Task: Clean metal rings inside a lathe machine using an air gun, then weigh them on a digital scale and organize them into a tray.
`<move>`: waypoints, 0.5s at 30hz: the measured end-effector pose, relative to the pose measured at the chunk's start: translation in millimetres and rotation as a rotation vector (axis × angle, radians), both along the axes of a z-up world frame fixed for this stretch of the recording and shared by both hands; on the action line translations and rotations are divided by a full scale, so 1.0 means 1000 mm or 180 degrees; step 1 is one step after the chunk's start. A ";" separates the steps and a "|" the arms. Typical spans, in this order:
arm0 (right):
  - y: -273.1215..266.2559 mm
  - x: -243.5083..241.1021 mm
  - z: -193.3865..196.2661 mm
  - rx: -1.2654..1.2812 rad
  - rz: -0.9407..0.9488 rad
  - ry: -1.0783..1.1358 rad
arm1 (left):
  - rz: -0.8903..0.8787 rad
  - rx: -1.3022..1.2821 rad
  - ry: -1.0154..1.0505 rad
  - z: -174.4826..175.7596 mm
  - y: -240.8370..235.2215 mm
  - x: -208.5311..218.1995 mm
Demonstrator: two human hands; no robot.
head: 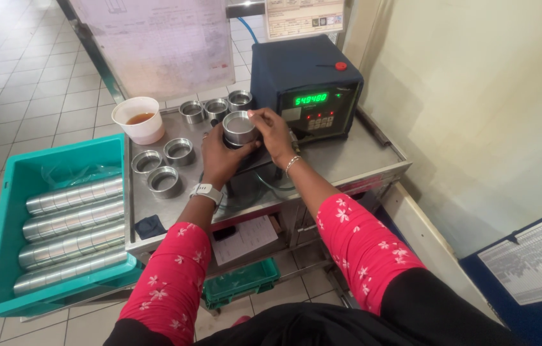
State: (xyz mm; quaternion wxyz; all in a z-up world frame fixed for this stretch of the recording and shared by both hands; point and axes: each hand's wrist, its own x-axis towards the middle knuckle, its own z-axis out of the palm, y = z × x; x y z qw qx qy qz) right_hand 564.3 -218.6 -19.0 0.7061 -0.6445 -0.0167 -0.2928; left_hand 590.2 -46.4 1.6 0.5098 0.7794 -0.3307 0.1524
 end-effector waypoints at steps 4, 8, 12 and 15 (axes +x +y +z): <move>0.002 -0.004 0.004 0.0017 -0.0222 -0.0097 | 0.0048 0.0080 -0.0004 0.002 0.000 -0.001; 0.000 -0.002 0.002 0.0157 -0.0529 -0.0181 | 0.0019 0.0024 -0.0017 0.004 0.000 -0.001; 0.008 -0.009 0.011 0.0297 -0.0549 -0.0198 | 0.0014 -0.0081 -0.0153 0.000 0.001 0.000; 0.001 -0.002 0.000 0.0261 -0.0688 -0.0307 | -0.0012 -0.0192 0.0098 0.010 0.000 -0.006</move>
